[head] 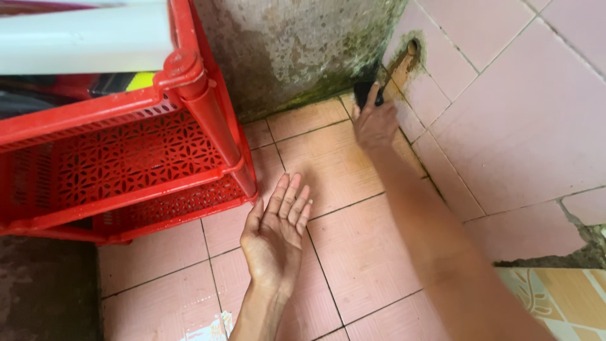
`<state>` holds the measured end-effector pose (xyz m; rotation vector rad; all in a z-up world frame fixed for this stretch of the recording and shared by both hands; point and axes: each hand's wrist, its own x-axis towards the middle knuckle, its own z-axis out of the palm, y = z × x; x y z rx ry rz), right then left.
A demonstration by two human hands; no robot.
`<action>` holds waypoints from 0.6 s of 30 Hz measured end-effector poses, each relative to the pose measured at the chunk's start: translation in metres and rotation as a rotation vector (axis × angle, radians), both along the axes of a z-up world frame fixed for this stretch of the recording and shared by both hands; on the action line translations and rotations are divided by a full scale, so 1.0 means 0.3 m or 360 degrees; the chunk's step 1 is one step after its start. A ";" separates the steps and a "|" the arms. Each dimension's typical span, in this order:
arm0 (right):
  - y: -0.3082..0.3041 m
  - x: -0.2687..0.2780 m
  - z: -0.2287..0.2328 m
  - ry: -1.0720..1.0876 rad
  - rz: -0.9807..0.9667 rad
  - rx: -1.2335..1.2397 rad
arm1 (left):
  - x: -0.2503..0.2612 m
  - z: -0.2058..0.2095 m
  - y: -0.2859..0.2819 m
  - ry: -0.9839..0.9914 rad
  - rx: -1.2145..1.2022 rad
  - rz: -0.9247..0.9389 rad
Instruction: The person scrubs the pink tiled bathroom floor with a black sponge, focusing on corners and edges. They scoop water from a bucket with a green mug and pour it onto the floor to rinse the area. The person moves a red plastic storage rack to clean underneath it before placing it back.
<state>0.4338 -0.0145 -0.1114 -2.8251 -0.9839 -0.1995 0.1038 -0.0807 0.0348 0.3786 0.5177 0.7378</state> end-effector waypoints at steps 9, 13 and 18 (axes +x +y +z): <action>0.074 -0.476 0.073 0.0141 0.0809 -0.0094 | 0.024 0.011 0.013 -0.0066 -0.0009 0.0009; 0.041 -0.463 0.108 0.0127 0.1088 0.0000 | 0.041 0.000 0.014 -0.0049 -0.0048 -0.0012; -0.047 -0.117 0.112 0.0292 0.0496 -0.0178 | 0.042 -0.010 0.015 0.0029 -0.0059 -0.0005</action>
